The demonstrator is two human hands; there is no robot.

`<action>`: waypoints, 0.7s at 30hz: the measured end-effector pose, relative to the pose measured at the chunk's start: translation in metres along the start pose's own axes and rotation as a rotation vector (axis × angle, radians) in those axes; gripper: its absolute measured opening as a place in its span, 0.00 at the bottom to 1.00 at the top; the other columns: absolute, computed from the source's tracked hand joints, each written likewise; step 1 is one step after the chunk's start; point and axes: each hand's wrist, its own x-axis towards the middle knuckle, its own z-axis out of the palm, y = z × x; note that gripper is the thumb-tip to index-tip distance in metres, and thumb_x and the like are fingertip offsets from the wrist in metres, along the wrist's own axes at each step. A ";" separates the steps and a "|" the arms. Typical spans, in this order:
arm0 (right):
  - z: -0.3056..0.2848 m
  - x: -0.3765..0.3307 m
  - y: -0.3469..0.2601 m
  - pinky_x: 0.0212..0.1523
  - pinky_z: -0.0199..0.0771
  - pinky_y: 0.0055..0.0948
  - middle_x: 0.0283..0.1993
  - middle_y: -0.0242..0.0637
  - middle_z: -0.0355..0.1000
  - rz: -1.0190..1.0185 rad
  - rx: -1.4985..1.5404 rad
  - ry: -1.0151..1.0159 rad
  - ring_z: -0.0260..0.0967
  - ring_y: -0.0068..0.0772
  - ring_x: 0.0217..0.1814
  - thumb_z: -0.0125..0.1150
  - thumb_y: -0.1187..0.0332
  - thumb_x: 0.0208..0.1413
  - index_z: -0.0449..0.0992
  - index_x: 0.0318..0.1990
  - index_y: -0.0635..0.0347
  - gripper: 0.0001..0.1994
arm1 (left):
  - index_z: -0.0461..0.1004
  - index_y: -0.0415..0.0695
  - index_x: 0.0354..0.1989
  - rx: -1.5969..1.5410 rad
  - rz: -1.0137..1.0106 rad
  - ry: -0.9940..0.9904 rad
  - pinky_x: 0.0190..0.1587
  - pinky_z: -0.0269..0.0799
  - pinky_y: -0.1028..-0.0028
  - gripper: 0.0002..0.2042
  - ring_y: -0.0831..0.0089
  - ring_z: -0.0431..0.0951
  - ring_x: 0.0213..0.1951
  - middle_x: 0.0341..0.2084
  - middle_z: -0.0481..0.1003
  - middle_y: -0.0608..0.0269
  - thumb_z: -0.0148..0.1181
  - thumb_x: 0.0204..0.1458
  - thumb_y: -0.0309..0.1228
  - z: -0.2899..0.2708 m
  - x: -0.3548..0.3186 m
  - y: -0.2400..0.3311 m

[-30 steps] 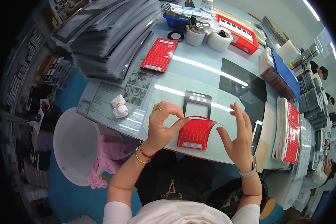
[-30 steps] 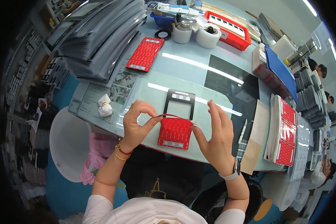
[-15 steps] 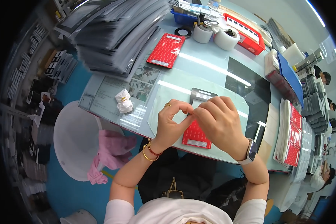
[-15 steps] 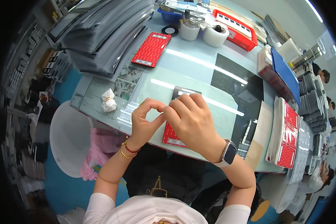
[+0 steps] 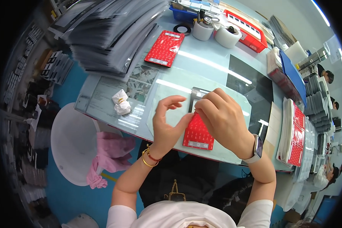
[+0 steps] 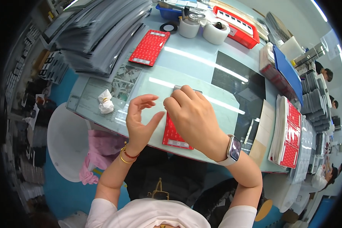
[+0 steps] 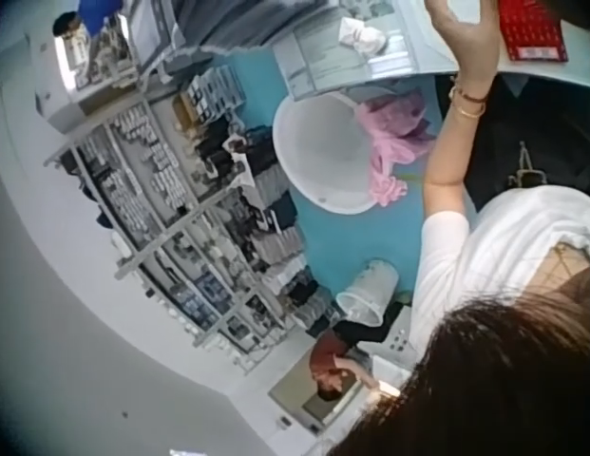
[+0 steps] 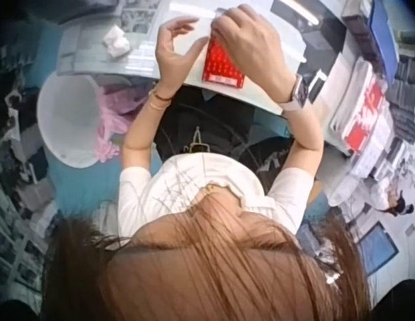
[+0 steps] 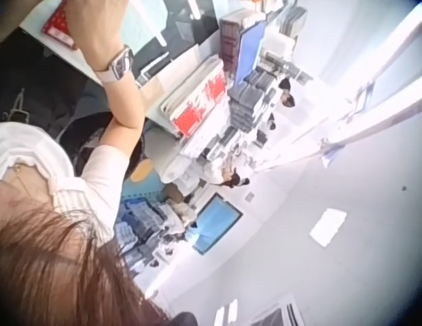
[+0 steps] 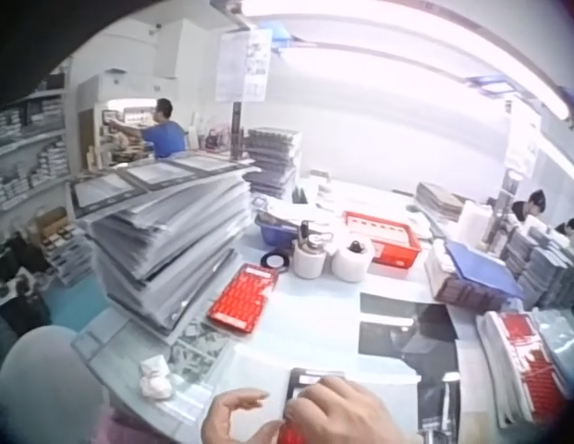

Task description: Assembling a tablet screen into a frame, cleaning the surface, and inserting it into a protective red sleeve.

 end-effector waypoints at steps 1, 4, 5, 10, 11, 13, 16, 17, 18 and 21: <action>-0.001 0.001 0.001 0.38 0.74 0.36 0.35 0.37 0.73 0.005 -0.003 -0.001 0.72 0.39 0.39 0.70 0.74 0.52 0.77 0.37 0.60 0.07 | 0.71 0.41 0.54 0.038 -0.001 0.054 0.54 0.71 0.71 0.24 0.74 0.75 0.47 0.47 0.77 0.63 0.74 0.49 0.18 -0.001 -0.006 -0.004; -0.001 0.003 0.003 0.35 0.75 0.36 0.35 0.37 0.73 0.024 0.002 -0.007 0.72 0.39 0.39 0.69 0.74 0.53 0.76 0.36 0.60 0.06 | 0.73 0.41 0.53 0.174 -0.020 0.035 0.55 0.71 0.70 0.23 0.72 0.76 0.47 0.48 0.77 0.62 0.75 0.49 0.21 -0.006 -0.021 -0.005; -0.001 0.004 0.003 0.35 0.75 0.36 0.35 0.36 0.73 0.028 0.020 -0.013 0.73 0.39 0.39 0.69 0.74 0.54 0.77 0.36 0.60 0.06 | 0.74 0.41 0.54 0.167 -0.086 -0.004 0.55 0.71 0.70 0.23 0.72 0.76 0.48 0.48 0.77 0.62 0.75 0.50 0.24 -0.006 -0.023 -0.005; -0.003 0.004 0.002 0.35 0.75 0.36 0.35 0.36 0.74 0.032 0.053 -0.034 0.73 0.39 0.38 0.69 0.73 0.54 0.77 0.36 0.60 0.06 | 0.76 0.41 0.51 0.204 0.032 -0.037 0.53 0.71 0.70 0.20 0.71 0.76 0.47 0.46 0.78 0.62 0.76 0.51 0.29 -0.004 -0.003 -0.002; -0.003 0.002 0.003 0.35 0.75 0.36 0.35 0.36 0.74 0.031 0.062 -0.028 0.73 0.39 0.38 0.69 0.73 0.55 0.77 0.36 0.59 0.05 | 0.76 0.41 0.51 0.204 0.035 -0.035 0.53 0.71 0.70 0.20 0.71 0.76 0.47 0.46 0.78 0.62 0.76 0.51 0.29 -0.002 0.000 -0.001; -0.004 0.002 0.004 0.35 0.75 0.36 0.35 0.36 0.74 0.028 0.070 -0.021 0.73 0.39 0.38 0.69 0.73 0.55 0.77 0.36 0.59 0.05 | 0.76 0.40 0.47 0.147 0.026 0.053 0.52 0.71 0.70 0.17 0.68 0.76 0.45 0.43 0.77 0.61 0.75 0.51 0.28 0.003 0.005 0.002; -0.006 0.003 0.007 0.36 0.75 0.37 0.35 0.36 0.74 0.036 0.068 -0.010 0.73 0.40 0.39 0.69 0.73 0.54 0.77 0.36 0.60 0.06 | 0.75 0.40 0.44 0.316 0.133 -0.052 0.50 0.72 0.69 0.17 0.65 0.77 0.44 0.40 0.76 0.59 0.76 0.49 0.26 0.000 -0.019 -0.004; -0.005 0.004 0.010 0.37 0.76 0.37 0.36 0.36 0.74 0.034 0.072 -0.025 0.73 0.41 0.40 0.68 0.73 0.54 0.77 0.37 0.60 0.06 | 0.75 0.40 0.45 0.388 0.213 -0.138 0.49 0.73 0.67 0.19 0.61 0.77 0.45 0.40 0.75 0.58 0.77 0.47 0.24 0.001 -0.027 -0.003; -0.004 0.006 0.012 0.38 0.76 0.37 0.36 0.37 0.74 0.032 0.076 -0.039 0.74 0.41 0.40 0.68 0.73 0.54 0.77 0.37 0.60 0.06 | 0.75 0.40 0.45 0.387 0.213 -0.140 0.49 0.73 0.67 0.19 0.61 0.77 0.45 0.40 0.75 0.58 0.77 0.47 0.24 0.004 -0.033 -0.003; -0.002 0.011 0.015 0.39 0.76 0.37 0.37 0.37 0.75 0.025 0.079 -0.079 0.74 0.42 0.40 0.68 0.73 0.53 0.76 0.38 0.60 0.07 | 0.73 0.41 0.53 0.387 -0.012 -0.067 0.54 0.73 0.62 0.27 0.58 0.76 0.51 0.50 0.75 0.55 0.79 0.45 0.29 0.004 -0.039 -0.013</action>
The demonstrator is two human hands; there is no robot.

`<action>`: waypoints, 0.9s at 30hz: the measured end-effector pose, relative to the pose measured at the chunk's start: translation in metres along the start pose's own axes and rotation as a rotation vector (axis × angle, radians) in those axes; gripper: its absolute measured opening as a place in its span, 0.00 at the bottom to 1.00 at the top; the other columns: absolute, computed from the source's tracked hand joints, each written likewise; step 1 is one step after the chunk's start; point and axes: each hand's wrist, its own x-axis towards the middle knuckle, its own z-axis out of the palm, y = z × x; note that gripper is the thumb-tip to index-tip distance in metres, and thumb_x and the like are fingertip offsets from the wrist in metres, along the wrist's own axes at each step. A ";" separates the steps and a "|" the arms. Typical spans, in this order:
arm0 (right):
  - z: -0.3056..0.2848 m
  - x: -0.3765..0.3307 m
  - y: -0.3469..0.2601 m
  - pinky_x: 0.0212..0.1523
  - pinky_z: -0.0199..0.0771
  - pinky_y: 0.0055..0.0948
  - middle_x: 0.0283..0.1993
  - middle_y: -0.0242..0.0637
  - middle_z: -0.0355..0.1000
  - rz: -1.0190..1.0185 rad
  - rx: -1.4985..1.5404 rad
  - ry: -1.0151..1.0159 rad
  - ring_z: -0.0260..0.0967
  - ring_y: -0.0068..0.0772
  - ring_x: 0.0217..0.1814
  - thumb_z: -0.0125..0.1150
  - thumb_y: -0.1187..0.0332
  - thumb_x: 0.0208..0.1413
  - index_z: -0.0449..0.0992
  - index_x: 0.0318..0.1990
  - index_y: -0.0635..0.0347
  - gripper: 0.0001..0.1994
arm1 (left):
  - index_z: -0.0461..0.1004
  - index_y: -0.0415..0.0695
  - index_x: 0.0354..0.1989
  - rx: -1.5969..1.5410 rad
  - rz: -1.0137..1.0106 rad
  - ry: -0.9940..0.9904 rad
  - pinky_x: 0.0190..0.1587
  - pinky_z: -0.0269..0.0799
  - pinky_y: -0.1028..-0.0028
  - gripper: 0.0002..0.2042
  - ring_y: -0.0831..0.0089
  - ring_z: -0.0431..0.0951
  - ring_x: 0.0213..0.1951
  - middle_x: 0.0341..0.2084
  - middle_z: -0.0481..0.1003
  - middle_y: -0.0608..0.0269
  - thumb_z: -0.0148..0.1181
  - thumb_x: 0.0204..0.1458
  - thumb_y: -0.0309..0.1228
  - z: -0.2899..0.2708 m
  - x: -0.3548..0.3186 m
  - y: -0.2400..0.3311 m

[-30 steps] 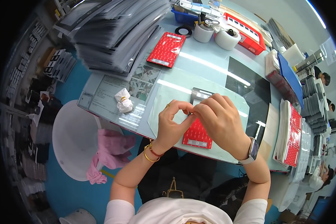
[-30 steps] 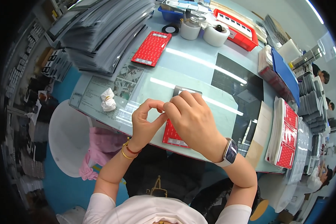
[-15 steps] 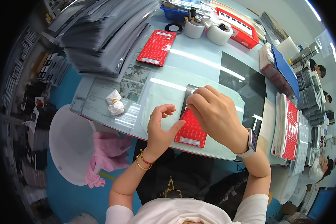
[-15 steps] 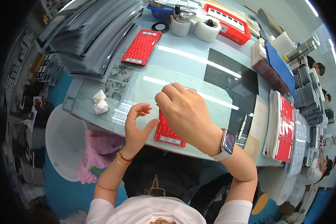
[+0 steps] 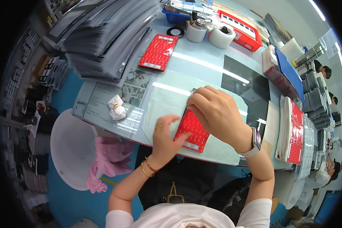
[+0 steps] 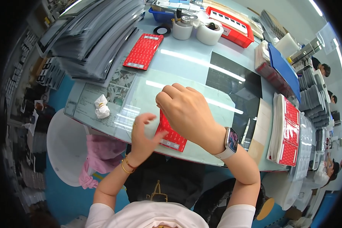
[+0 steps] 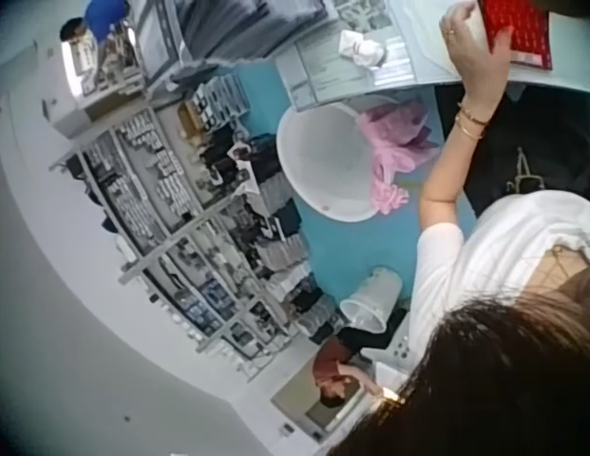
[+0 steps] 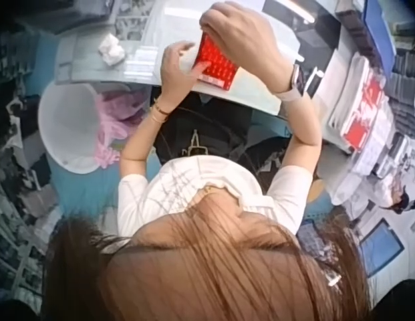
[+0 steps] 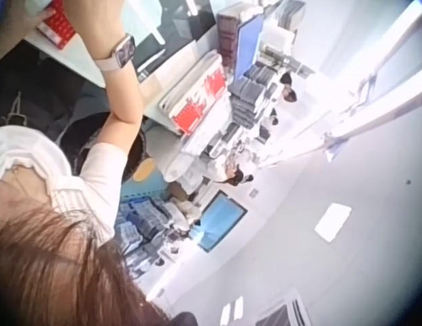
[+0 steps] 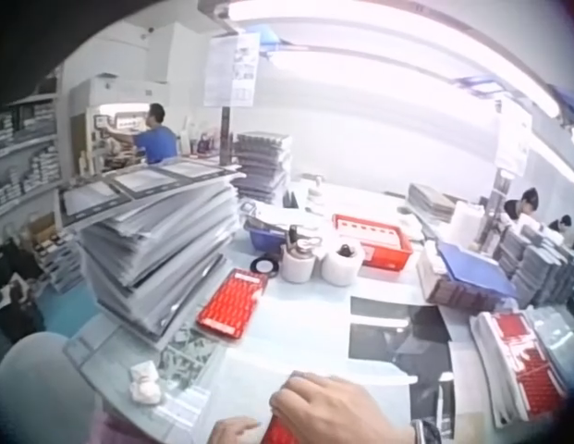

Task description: Assembling a tablet screen into a frame, cleaning the surface, and inserting it into a protective red sleeve.

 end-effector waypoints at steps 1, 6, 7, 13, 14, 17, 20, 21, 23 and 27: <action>0.000 0.001 0.001 0.39 0.76 0.37 0.37 0.37 0.75 -0.003 0.001 0.002 0.74 0.42 0.40 0.68 0.73 0.53 0.76 0.38 0.60 0.07 | 0.73 0.41 0.53 0.003 0.001 0.002 0.54 0.73 0.62 0.27 0.58 0.76 0.51 0.50 0.75 0.55 0.79 0.45 0.29 -0.004 0.005 -0.010; -0.001 -0.002 0.008 0.40 0.76 0.38 0.37 0.37 0.75 0.002 0.027 0.010 0.75 0.42 0.41 0.67 0.74 0.54 0.77 0.38 0.60 0.06 | 0.70 0.43 0.64 0.109 0.046 -0.287 0.60 0.69 0.61 0.38 0.56 0.72 0.60 0.59 0.74 0.55 0.81 0.42 0.35 -0.018 0.027 -0.015; -0.001 -0.002 0.010 0.40 0.76 0.38 0.37 0.37 0.75 -0.001 0.027 0.012 0.75 0.42 0.41 0.67 0.74 0.54 0.77 0.38 0.60 0.06 | 0.70 0.42 0.65 0.172 0.086 -0.380 0.61 0.69 0.60 0.38 0.55 0.71 0.60 0.59 0.74 0.55 0.80 0.43 0.37 -0.019 0.026 -0.015; -0.007 -0.002 0.006 0.41 0.76 0.38 0.39 0.37 0.76 -0.001 0.054 -0.028 0.75 0.42 0.42 0.68 0.73 0.56 0.78 0.39 0.59 0.06 | 0.79 0.44 0.54 -0.089 0.144 -0.139 0.56 0.72 0.62 0.23 0.59 0.76 0.55 0.52 0.78 0.58 0.76 0.49 0.32 -0.018 0.049 -0.009; -0.008 -0.002 0.004 0.41 0.76 0.38 0.39 0.37 0.76 -0.018 0.059 -0.022 0.75 0.42 0.42 0.68 0.73 0.56 0.78 0.39 0.58 0.06 | 0.82 0.45 0.49 -0.124 0.164 -0.071 0.54 0.73 0.63 0.16 0.60 0.77 0.53 0.49 0.80 0.59 0.75 0.51 0.30 -0.016 0.055 -0.005; -0.008 -0.004 0.004 0.41 0.76 0.38 0.39 0.37 0.75 -0.030 0.068 -0.014 0.75 0.42 0.42 0.68 0.74 0.56 0.79 0.42 0.58 0.08 | 0.82 0.44 0.39 -0.247 0.141 -0.029 0.53 0.73 0.65 0.07 0.63 0.78 0.50 0.43 0.81 0.62 0.73 0.53 0.26 -0.007 0.065 0.001; -0.011 -0.009 0.003 0.42 0.76 0.37 0.43 0.40 0.76 0.002 0.075 0.004 0.76 0.43 0.44 0.68 0.75 0.56 0.80 0.51 0.55 0.14 | 0.80 0.44 0.35 -0.284 0.108 -0.008 0.51 0.74 0.66 0.05 0.64 0.78 0.47 0.40 0.81 0.63 0.72 0.52 0.24 -0.001 0.066 0.006; -0.013 -0.011 0.002 0.43 0.77 0.36 0.47 0.42 0.77 0.026 0.077 0.018 0.76 0.44 0.46 0.68 0.75 0.56 0.80 0.56 0.54 0.19 | 0.80 0.44 0.35 -0.287 0.112 -0.012 0.51 0.74 0.66 0.05 0.64 0.78 0.47 0.40 0.81 0.63 0.72 0.52 0.24 0.000 0.066 0.008; -0.021 -0.019 0.007 0.46 0.76 0.35 0.54 0.44 0.76 0.048 0.108 0.098 0.77 0.44 0.49 0.70 0.70 0.56 0.77 0.62 0.53 0.24 | 0.78 0.41 0.35 -0.257 0.162 -0.016 0.51 0.73 0.69 0.07 0.67 0.80 0.46 0.40 0.80 0.61 0.71 0.52 0.20 -0.001 0.062 0.010; -0.023 -0.057 0.040 0.54 0.73 0.35 0.72 0.47 0.68 0.148 0.474 0.290 0.75 0.41 0.60 0.77 0.49 0.51 0.65 0.74 0.55 0.45 | 0.78 0.41 0.35 -0.255 0.151 0.008 0.50 0.73 0.70 0.07 0.68 0.79 0.45 0.40 0.80 0.61 0.71 0.52 0.20 -0.004 0.056 0.012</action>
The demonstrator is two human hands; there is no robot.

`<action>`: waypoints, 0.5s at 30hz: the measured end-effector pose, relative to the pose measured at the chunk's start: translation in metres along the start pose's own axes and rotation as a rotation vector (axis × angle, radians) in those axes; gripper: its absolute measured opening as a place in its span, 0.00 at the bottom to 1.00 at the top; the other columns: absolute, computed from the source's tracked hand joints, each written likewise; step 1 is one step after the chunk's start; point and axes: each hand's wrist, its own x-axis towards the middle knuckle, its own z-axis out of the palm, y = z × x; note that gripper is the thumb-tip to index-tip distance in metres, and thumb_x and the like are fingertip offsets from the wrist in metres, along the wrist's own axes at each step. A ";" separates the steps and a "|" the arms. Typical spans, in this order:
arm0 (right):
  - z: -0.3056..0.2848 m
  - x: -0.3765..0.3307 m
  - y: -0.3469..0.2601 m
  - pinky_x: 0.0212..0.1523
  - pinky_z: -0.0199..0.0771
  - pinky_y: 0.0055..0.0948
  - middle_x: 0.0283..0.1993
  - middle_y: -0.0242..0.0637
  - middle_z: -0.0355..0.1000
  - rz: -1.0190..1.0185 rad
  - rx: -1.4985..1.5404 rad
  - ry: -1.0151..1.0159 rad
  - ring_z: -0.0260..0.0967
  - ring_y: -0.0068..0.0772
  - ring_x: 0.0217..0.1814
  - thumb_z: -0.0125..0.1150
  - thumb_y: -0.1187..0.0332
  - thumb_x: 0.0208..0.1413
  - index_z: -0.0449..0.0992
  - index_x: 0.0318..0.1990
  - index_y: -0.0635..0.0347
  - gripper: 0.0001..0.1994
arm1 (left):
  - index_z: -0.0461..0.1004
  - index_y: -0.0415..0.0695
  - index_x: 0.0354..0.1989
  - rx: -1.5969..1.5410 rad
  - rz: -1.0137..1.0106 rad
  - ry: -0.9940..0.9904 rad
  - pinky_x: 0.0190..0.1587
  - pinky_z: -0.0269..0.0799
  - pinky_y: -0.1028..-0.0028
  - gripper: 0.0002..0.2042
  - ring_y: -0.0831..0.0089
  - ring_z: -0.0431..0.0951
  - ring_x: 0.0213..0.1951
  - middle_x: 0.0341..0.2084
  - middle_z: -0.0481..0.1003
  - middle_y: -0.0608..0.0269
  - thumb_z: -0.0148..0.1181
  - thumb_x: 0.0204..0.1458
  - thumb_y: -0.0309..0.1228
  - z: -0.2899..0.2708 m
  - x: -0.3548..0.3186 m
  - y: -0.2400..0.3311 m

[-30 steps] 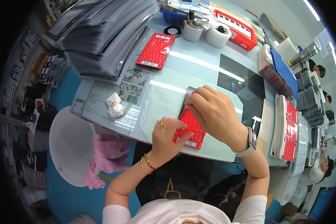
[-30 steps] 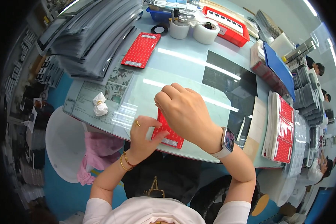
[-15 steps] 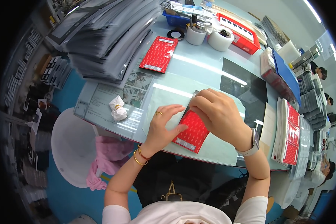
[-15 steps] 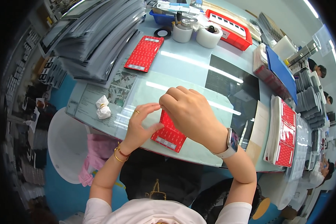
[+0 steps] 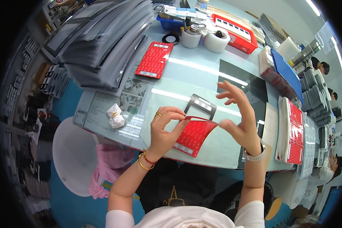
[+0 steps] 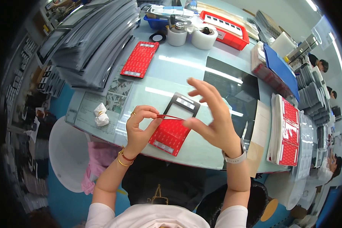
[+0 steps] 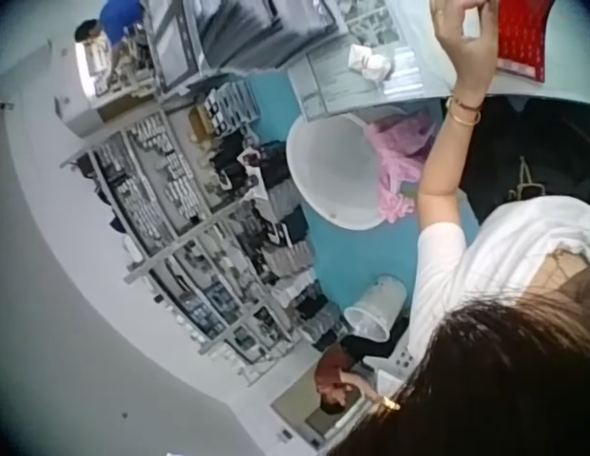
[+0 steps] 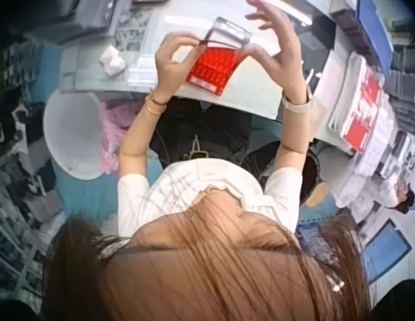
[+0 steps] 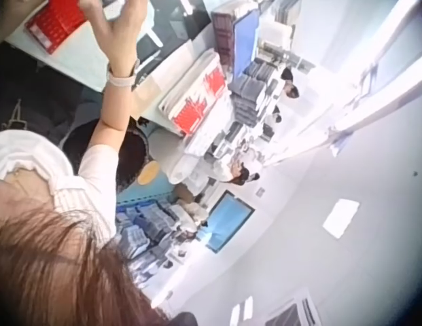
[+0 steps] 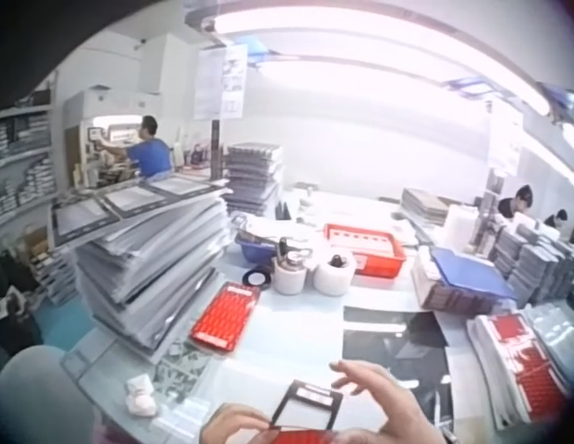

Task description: Assembling a tablet screen into a frame, cleaning the surface, and inserting it into a protective red sleeve.

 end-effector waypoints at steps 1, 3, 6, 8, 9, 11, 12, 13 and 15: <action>-0.008 -0.014 0.011 0.57 0.70 0.36 0.72 0.46 0.67 0.093 0.087 0.023 0.73 0.38 0.63 0.78 0.36 0.42 0.59 0.76 0.58 0.58 | 0.78 0.41 0.35 -0.015 0.008 0.000 0.50 0.72 0.70 0.07 0.68 0.79 0.44 0.40 0.80 0.60 0.71 0.52 0.20 0.006 0.002 0.001; -0.005 -0.034 0.029 0.57 0.70 0.36 0.72 0.45 0.67 0.112 0.130 0.038 0.72 0.39 0.63 0.79 0.35 0.40 0.59 0.76 0.57 0.59 | 0.78 0.41 0.35 -0.002 0.006 0.005 0.50 0.72 0.71 0.07 0.68 0.79 0.44 0.40 0.80 0.60 0.71 0.52 0.20 0.006 0.001 -0.002; 0.004 -0.045 0.040 0.58 0.69 0.37 0.71 0.45 0.67 0.149 0.138 0.056 0.72 0.39 0.62 0.82 0.35 0.34 0.62 0.74 0.57 0.61 | 0.78 0.41 0.35 0.019 -0.011 0.003 0.50 0.72 0.71 0.07 0.68 0.79 0.44 0.40 0.80 0.60 0.71 0.53 0.21 0.004 0.000 -0.003; 0.008 -0.044 0.040 0.58 0.69 0.37 0.70 0.44 0.68 0.088 0.025 0.019 0.73 0.38 0.60 0.83 0.38 0.33 0.64 0.72 0.58 0.58 | 0.78 0.41 0.35 0.014 -0.019 0.003 0.50 0.72 0.71 0.07 0.69 0.79 0.44 0.40 0.80 0.61 0.71 0.53 0.21 0.003 0.001 -0.003; 0.010 -0.040 0.038 0.56 0.70 0.36 0.68 0.43 0.69 0.079 0.047 0.041 0.73 0.37 0.59 0.86 0.45 0.35 0.69 0.68 0.58 0.52 | 0.78 0.41 0.35 0.020 -0.019 0.003 0.50 0.72 0.71 0.07 0.69 0.79 0.44 0.40 0.80 0.61 0.71 0.53 0.21 0.003 0.001 -0.003; 0.013 -0.027 0.031 0.53 0.71 0.34 0.64 0.43 0.71 0.036 0.004 0.050 0.74 0.37 0.57 0.86 0.50 0.37 0.72 0.65 0.58 0.46 | 0.78 0.41 0.36 0.004 -0.028 0.001 0.50 0.72 0.71 0.07 0.69 0.79 0.44 0.40 0.80 0.61 0.71 0.53 0.21 0.005 0.000 -0.003; 0.015 -0.019 0.025 0.51 0.72 0.33 0.61 0.43 0.74 -0.004 -0.044 0.058 0.75 0.38 0.55 0.85 0.56 0.39 0.75 0.62 0.58 0.41 | 0.78 0.41 0.36 0.007 -0.030 0.002 0.50 0.72 0.71 0.07 0.69 0.79 0.44 0.40 0.80 0.61 0.71 0.53 0.21 0.007 0.001 -0.003; 0.017 -0.009 0.016 0.51 0.72 0.33 0.61 0.43 0.74 -0.005 -0.040 0.056 0.75 0.38 0.55 0.85 0.56 0.39 0.75 0.62 0.58 0.41 | 0.78 0.41 0.36 -0.003 -0.028 -0.001 0.50 0.72 0.71 0.07 0.69 0.79 0.45 0.40 0.80 0.61 0.72 0.53 0.21 0.008 0.001 -0.003; 0.025 0.012 -0.001 0.45 0.74 0.33 0.48 0.40 0.78 -0.103 -0.225 -0.014 0.77 0.39 0.46 0.81 0.66 0.42 0.81 0.49 0.57 0.25 | 0.78 0.42 0.36 -0.011 -0.027 0.002 0.51 0.72 0.71 0.07 0.70 0.79 0.45 0.41 0.80 0.61 0.72 0.53 0.21 0.008 0.000 -0.005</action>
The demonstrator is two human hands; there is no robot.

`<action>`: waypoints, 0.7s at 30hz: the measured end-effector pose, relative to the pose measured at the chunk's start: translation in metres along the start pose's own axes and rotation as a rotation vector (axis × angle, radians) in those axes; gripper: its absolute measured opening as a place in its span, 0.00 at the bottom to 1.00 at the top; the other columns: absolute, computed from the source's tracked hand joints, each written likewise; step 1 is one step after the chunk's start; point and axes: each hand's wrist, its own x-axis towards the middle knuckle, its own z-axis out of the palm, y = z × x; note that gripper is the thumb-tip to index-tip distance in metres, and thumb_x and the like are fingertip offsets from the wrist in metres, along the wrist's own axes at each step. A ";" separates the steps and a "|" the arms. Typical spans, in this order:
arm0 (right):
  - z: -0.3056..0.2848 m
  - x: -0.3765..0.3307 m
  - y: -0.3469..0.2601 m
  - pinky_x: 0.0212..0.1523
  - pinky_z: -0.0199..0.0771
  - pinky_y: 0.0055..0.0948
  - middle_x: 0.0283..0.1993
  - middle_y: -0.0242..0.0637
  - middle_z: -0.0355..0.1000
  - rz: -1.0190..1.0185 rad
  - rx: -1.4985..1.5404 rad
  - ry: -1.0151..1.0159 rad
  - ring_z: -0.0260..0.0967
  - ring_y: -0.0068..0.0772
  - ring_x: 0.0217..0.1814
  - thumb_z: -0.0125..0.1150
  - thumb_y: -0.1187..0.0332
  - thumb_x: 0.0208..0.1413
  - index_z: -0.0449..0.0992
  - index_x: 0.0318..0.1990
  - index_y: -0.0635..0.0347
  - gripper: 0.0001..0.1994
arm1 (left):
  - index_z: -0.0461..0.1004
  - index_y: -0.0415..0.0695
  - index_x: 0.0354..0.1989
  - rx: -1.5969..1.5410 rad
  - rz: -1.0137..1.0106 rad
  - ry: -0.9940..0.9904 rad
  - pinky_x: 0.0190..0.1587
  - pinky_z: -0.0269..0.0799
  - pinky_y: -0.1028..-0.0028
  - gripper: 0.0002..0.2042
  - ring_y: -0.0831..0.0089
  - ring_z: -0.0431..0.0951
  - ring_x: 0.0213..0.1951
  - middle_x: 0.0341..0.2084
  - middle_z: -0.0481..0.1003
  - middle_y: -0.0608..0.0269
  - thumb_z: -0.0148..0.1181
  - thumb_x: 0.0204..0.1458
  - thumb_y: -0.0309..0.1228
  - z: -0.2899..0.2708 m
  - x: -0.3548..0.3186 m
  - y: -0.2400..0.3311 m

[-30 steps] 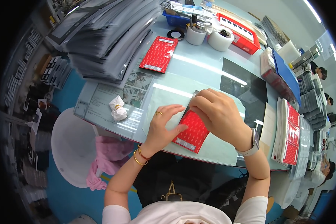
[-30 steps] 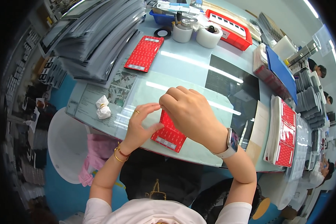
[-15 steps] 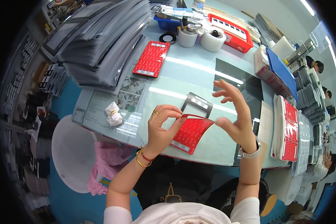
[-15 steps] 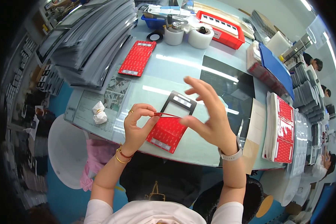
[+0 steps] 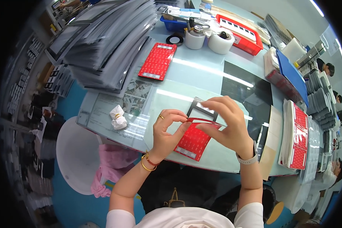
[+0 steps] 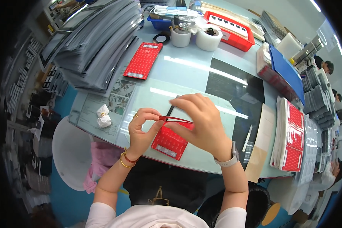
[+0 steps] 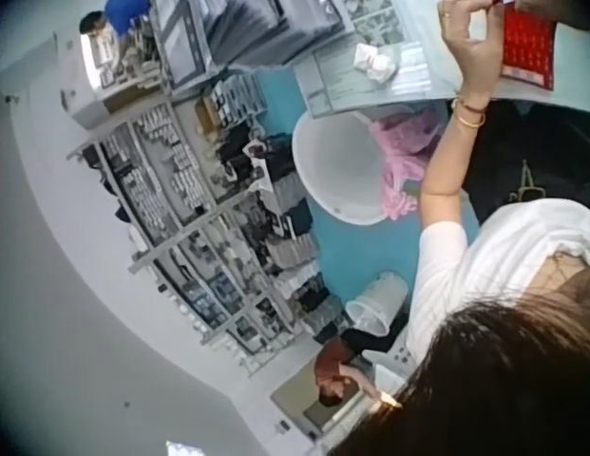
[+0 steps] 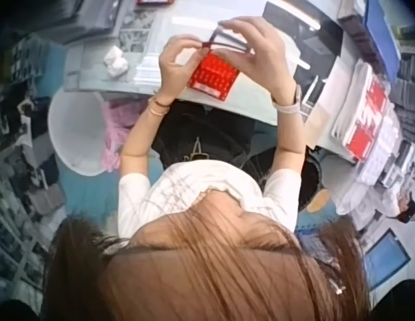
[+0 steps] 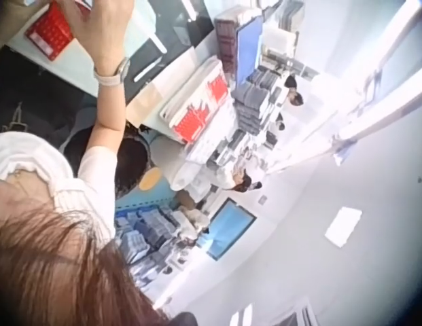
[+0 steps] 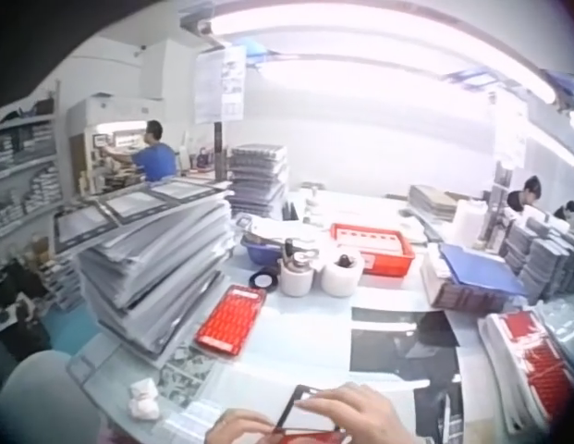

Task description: Assembling a tablet screen into a frame, cleaning the surface, and inserting it into a protective red sleeve.

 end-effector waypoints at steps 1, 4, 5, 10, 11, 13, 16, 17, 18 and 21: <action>0.005 0.005 -0.003 0.45 0.74 0.33 0.48 0.40 0.78 -0.003 0.009 -0.005 0.77 0.39 0.46 0.81 0.66 0.42 0.81 0.49 0.57 0.25 | 0.78 0.42 0.36 0.007 -0.006 0.006 0.51 0.72 0.71 0.07 0.70 0.79 0.45 0.41 0.80 0.61 0.72 0.53 0.21 -0.001 -0.001 -0.001; 0.017 0.018 -0.010 0.34 0.71 0.35 0.31 0.30 0.72 -0.088 -0.126 -0.080 0.72 0.33 0.32 0.73 0.67 0.50 0.75 0.32 0.54 0.09 | 0.79 0.42 0.37 0.013 -0.019 0.015 0.50 0.72 0.72 0.07 0.70 0.79 0.45 0.41 0.80 0.61 0.72 0.52 0.21 0.000 -0.002 -0.002; 0.017 0.020 -0.008 0.34 0.71 0.35 0.31 0.30 0.72 -0.088 -0.127 -0.085 0.72 0.33 0.32 0.73 0.67 0.50 0.75 0.32 0.54 0.09 | 0.79 0.42 0.37 -0.003 -0.030 0.015 0.51 0.72 0.72 0.07 0.70 0.79 0.45 0.41 0.80 0.61 0.72 0.53 0.21 0.001 -0.002 -0.001; 0.016 0.024 -0.008 0.28 0.74 0.33 0.34 0.35 0.76 -0.068 -0.127 -0.202 0.76 0.38 0.30 0.74 0.73 0.50 0.77 0.35 0.58 0.09 | 0.80 0.41 0.38 -0.020 -0.059 0.001 0.52 0.73 0.71 0.07 0.70 0.79 0.47 0.43 0.80 0.61 0.72 0.54 0.21 -0.001 -0.008 -0.006; 0.014 0.024 -0.009 0.28 0.74 0.33 0.34 0.35 0.76 -0.067 -0.128 -0.206 0.76 0.38 0.30 0.74 0.73 0.50 0.77 0.35 0.58 0.09 | 0.80 0.42 0.42 -0.042 -0.087 -0.015 0.53 0.72 0.71 0.10 0.70 0.79 0.48 0.44 0.79 0.61 0.72 0.54 0.22 -0.002 -0.010 -0.006; 0.012 0.026 -0.011 0.28 0.74 0.31 0.34 0.35 0.76 -0.059 -0.134 -0.198 0.76 0.37 0.30 0.73 0.74 0.50 0.77 0.35 0.59 0.09 | 0.80 0.42 0.47 -0.064 -0.118 -0.029 0.54 0.71 0.72 0.13 0.69 0.79 0.49 0.46 0.79 0.61 0.72 0.54 0.22 -0.005 -0.015 -0.005; 0.010 0.028 -0.008 0.28 0.75 0.30 0.33 0.36 0.76 -0.032 -0.119 -0.208 0.76 0.35 0.29 0.72 0.75 0.51 0.76 0.35 0.60 0.08 | 0.75 0.41 0.59 -0.298 -0.455 0.060 0.58 0.70 0.68 0.26 0.63 0.77 0.54 0.51 0.78 0.58 0.74 0.50 0.23 -0.011 -0.030 -0.001; 0.010 0.028 -0.006 0.28 0.75 0.30 0.33 0.36 0.76 -0.032 -0.120 -0.210 0.76 0.35 0.29 0.72 0.75 0.51 0.76 0.35 0.60 0.08 | 0.73 0.41 0.62 0.036 -0.336 -0.039 0.61 0.67 0.65 0.29 0.60 0.74 0.58 0.55 0.76 0.57 0.74 0.50 0.26 -0.016 -0.036 -0.005; 0.010 0.030 -0.001 0.28 0.75 0.29 0.33 0.36 0.76 -0.005 -0.093 -0.197 0.76 0.34 0.29 0.72 0.75 0.52 0.76 0.35 0.60 0.08 | 0.70 0.41 0.65 0.369 -0.211 -0.136 0.63 0.64 0.61 0.32 0.58 0.71 0.61 0.59 0.73 0.56 0.74 0.50 0.28 -0.020 -0.041 -0.006; 0.009 0.037 0.013 0.28 0.75 0.27 0.33 0.36 0.75 0.041 -0.087 -0.207 0.75 0.32 0.28 0.71 0.75 0.54 0.76 0.35 0.61 0.08 | 0.71 0.40 0.64 0.667 -0.123 -0.312 0.66 0.58 0.55 0.31 0.55 0.66 0.66 0.64 0.69 0.55 0.73 0.51 0.35 -0.022 -0.055 -0.002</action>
